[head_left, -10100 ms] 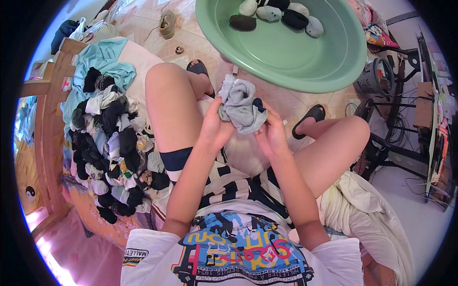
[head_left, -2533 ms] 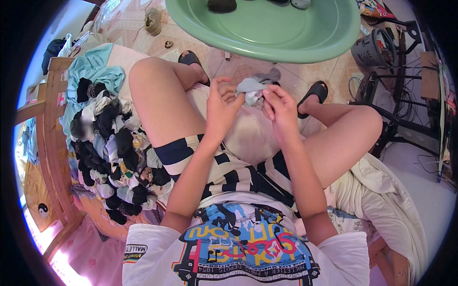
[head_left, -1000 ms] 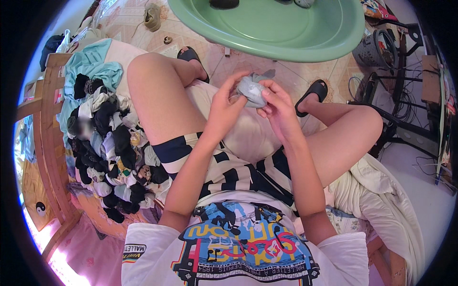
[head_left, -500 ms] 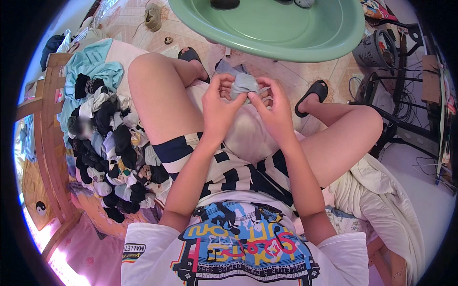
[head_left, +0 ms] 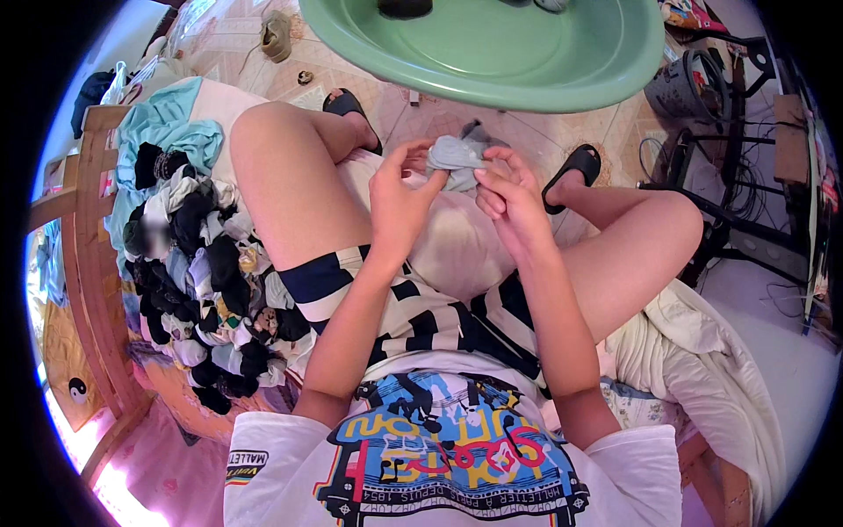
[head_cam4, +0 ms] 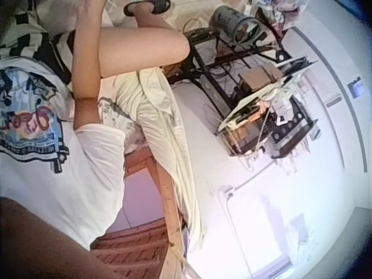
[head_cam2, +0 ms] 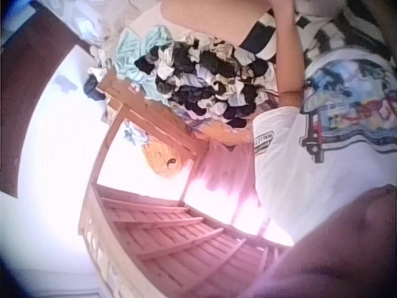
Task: The person folds pairs of socks together by hand, rolling the opening of one sock over the other, and places each finished pair into a green basin while sitting on a bed.
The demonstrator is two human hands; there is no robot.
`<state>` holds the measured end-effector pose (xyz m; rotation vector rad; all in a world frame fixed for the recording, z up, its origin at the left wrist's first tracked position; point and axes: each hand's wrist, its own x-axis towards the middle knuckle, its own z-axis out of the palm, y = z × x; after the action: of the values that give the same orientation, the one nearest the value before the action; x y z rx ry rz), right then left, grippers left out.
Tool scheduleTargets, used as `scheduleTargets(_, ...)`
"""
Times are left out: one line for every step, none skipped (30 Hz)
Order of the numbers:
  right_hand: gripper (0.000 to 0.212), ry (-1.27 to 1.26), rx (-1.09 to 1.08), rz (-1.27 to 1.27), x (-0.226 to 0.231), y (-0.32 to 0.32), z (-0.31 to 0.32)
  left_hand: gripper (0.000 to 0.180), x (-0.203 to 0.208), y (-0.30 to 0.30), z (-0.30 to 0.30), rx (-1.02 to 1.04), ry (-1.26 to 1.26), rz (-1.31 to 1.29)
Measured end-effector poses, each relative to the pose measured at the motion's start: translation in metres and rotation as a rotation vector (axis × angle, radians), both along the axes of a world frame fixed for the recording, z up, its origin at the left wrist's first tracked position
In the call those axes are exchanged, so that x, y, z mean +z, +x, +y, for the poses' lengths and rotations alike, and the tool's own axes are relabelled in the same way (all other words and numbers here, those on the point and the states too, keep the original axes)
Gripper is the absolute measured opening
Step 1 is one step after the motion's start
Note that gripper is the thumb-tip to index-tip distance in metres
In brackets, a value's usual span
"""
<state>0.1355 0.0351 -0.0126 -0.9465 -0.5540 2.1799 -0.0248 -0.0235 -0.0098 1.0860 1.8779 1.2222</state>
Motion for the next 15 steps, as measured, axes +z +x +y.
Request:
scheduleTargets(0.027, -0.031, 0.014, 0.078, -0.001, 0.000, 0.001, 0.048, 0.001, 0.001, 0.002, 0.033, 0.043, -0.007)
scheduleTargets(0.024, -0.045, 0.014, 0.096, 0.000, 0.000, 0.001, 0.048, 0.001, 0.002, 0.002, 0.066, 0.084, -0.015)
scheduleTargets(0.021, -0.059, 0.014, 0.114, 0.003, -0.001, 0.001, 0.049, 0.000, 0.001, 0.002, 0.061, 0.093, -0.017)
scheduleTargets(0.018, -0.073, 0.013, 0.131, 0.004, -0.001, 0.002, 0.050, 0.000, 0.000, 0.001, 0.057, 0.103, -0.018)
scheduleTargets(0.016, -0.109, 0.000, 0.181, 0.005, -0.003, 0.001, 0.051, 0.001, -0.001, 0.001, 0.053, 0.113, -0.018)
scheduleTargets(0.014, -0.145, -0.014, 0.231, 0.006, -0.004, 0.001, 0.051, 0.002, -0.001, 0.000, 0.085, 0.092, -0.230)
scheduleTargets(0.011, -0.180, -0.028, 0.280, 0.006, -0.005, 0.001, 0.051, 0.004, 0.000, 0.000, 0.117, 0.070, -0.442)
scheduleTargets(0.010, -0.188, -0.023, 0.293, 0.006, -0.006, 0.001, 0.052, 0.005, 0.000, 0.000, 0.148, 0.048, -0.654)
scheduleTargets(0.008, -0.195, -0.018, 0.305, 0.005, -0.006, 0.001, 0.052, 0.006, -0.001, 0.000, 0.156, 0.043, -0.730)
scheduleTargets(0.007, -0.203, -0.013, 0.318, 0.005, -0.007, 0.001, 0.051, 0.006, -0.002, 0.000, 0.163, 0.037, -0.805)
scheduleTargets(0.007, -0.227, -0.014, 0.324, 0.007, -0.008, 0.001, 0.051, 0.007, -0.003, 0.000, 0.170, 0.031, -0.880)
scheduleTargets(0.007, -0.251, -0.015, 0.330, 0.010, -0.009, 0.002, 0.050, 0.001, -0.006, -0.001, 0.175, 0.037, -0.960)
scheduleTargets(0.008, -0.276, -0.016, 0.336, 0.012, -0.010, 0.002, 0.049, -0.010, -0.009, -0.004, 0.179, 0.042, -1.040)
scheduleTargets(0.010, -0.273, -0.002, 0.352, 0.010, -0.010, 0.003, 0.047, -0.011, -0.010, -0.003, 0.181, 0.047, -1.122)
scheduleTargets(0.013, -0.270, 0.011, 0.369, 0.008, -0.009, 0.003, 0.046, -0.012, -0.010, -0.003, 0.141, 0.066, -1.187)
